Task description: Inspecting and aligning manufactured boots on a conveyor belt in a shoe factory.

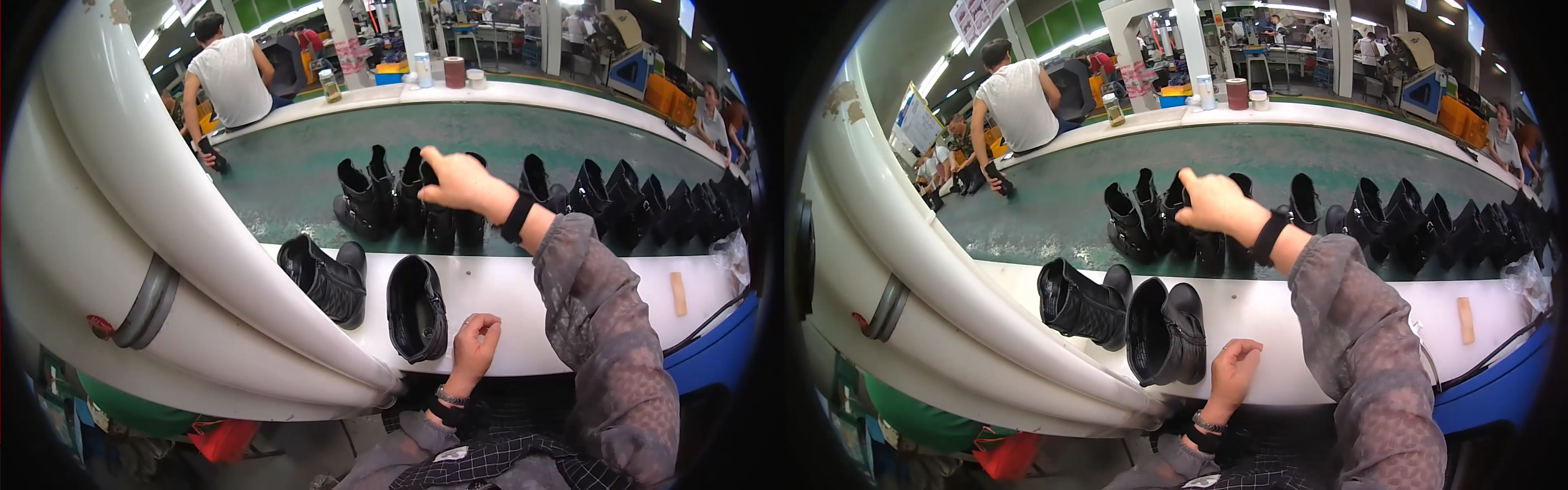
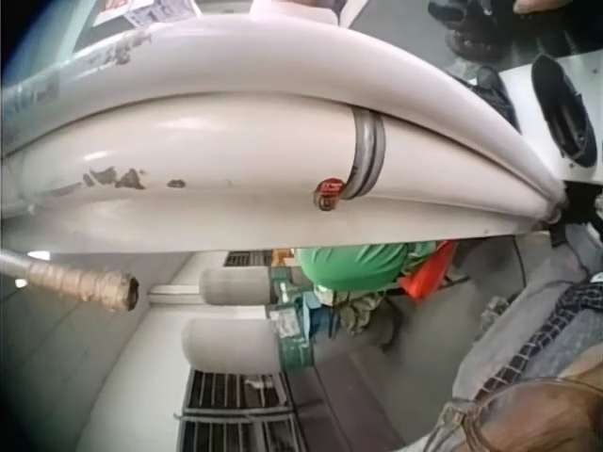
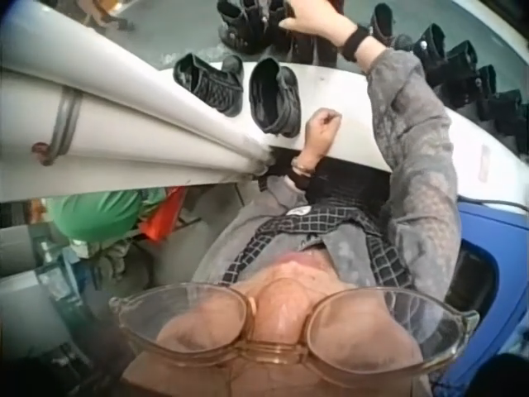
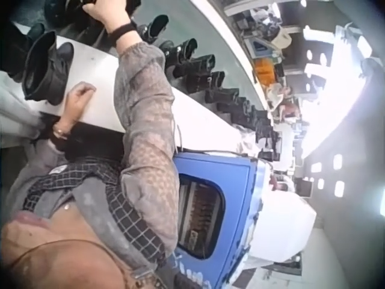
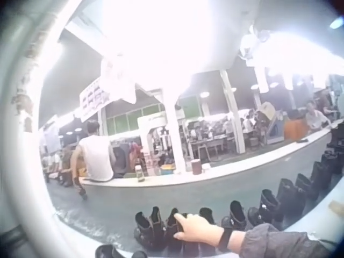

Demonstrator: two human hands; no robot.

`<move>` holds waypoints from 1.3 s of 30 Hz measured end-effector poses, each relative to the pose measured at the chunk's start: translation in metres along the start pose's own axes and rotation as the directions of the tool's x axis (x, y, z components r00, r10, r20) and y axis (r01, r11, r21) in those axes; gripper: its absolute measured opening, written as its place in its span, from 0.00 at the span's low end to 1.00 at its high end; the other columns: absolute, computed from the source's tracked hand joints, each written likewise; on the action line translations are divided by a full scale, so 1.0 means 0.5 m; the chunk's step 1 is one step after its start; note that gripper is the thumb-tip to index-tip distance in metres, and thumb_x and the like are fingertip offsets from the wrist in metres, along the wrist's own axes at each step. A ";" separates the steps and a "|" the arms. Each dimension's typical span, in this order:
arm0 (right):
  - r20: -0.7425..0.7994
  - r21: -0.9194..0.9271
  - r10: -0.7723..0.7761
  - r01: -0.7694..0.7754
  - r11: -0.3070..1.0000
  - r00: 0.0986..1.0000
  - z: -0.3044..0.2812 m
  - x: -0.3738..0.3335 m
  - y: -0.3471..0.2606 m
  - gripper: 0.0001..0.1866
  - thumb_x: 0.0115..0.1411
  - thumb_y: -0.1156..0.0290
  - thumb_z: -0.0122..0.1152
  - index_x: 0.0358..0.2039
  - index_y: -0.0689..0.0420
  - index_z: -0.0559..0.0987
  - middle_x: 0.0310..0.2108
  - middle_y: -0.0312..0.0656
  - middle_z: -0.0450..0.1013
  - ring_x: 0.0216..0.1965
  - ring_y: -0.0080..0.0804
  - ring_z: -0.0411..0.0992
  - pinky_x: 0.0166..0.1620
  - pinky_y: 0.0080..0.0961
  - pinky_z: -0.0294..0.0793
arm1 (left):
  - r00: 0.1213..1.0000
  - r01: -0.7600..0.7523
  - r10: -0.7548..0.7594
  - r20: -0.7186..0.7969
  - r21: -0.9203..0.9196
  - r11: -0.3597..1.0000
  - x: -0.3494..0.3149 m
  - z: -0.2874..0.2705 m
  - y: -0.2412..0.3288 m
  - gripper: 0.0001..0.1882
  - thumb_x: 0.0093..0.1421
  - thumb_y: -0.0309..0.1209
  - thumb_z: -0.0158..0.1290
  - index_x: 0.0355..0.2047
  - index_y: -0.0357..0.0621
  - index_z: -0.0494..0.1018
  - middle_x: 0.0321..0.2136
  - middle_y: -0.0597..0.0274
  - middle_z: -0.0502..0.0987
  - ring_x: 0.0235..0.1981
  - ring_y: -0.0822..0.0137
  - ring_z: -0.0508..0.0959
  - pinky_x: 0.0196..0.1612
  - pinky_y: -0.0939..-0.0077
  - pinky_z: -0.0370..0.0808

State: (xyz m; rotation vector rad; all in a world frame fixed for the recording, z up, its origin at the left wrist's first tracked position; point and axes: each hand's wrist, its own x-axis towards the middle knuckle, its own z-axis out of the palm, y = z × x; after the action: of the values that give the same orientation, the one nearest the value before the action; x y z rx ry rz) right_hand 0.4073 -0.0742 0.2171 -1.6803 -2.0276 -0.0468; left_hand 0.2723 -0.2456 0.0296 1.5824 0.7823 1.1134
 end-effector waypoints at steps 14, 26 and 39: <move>-0.115 -0.010 0.064 -0.066 0.998 0.991 0.120 0.070 0.004 0.13 0.51 0.68 0.56 0.38 0.54 0.75 0.31 0.48 0.78 0.36 0.49 0.77 0.40 0.42 0.75 | 0.910 -0.209 0.202 -0.361 0.021 0.978 -0.016 0.032 -0.017 0.24 0.58 0.25 0.53 0.54 0.33 0.60 0.59 0.43 0.62 0.57 0.54 0.67 0.57 0.64 0.67; 0.051 0.069 0.176 -0.180 0.981 0.983 0.093 0.076 0.031 0.16 0.47 0.59 0.61 0.35 0.52 0.84 0.35 0.47 0.79 0.41 0.44 0.77 0.46 0.36 0.75 | 0.926 -0.132 0.105 -0.364 -0.049 0.990 -0.006 0.027 -0.001 0.39 0.57 0.25 0.52 0.65 0.33 0.44 0.67 0.39 0.43 0.70 0.48 0.44 0.68 0.57 0.46; 0.029 0.514 0.017 -0.029 0.857 0.999 -0.214 -0.066 -0.002 0.12 0.53 0.64 0.63 0.23 0.61 0.79 0.18 0.26 0.66 0.22 0.14 0.60 0.24 0.17 0.58 | 0.924 -0.127 0.036 -0.381 -0.217 0.968 -0.015 0.018 0.011 0.31 0.67 0.34 0.36 0.66 0.32 0.45 0.69 0.45 0.40 0.70 0.53 0.43 0.68 0.56 0.46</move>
State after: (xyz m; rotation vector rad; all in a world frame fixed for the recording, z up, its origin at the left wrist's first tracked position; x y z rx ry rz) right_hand 0.4479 -0.1403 0.2976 -1.3597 -1.8180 0.4880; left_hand 0.2777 -0.2571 0.0324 1.2245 0.7989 1.5404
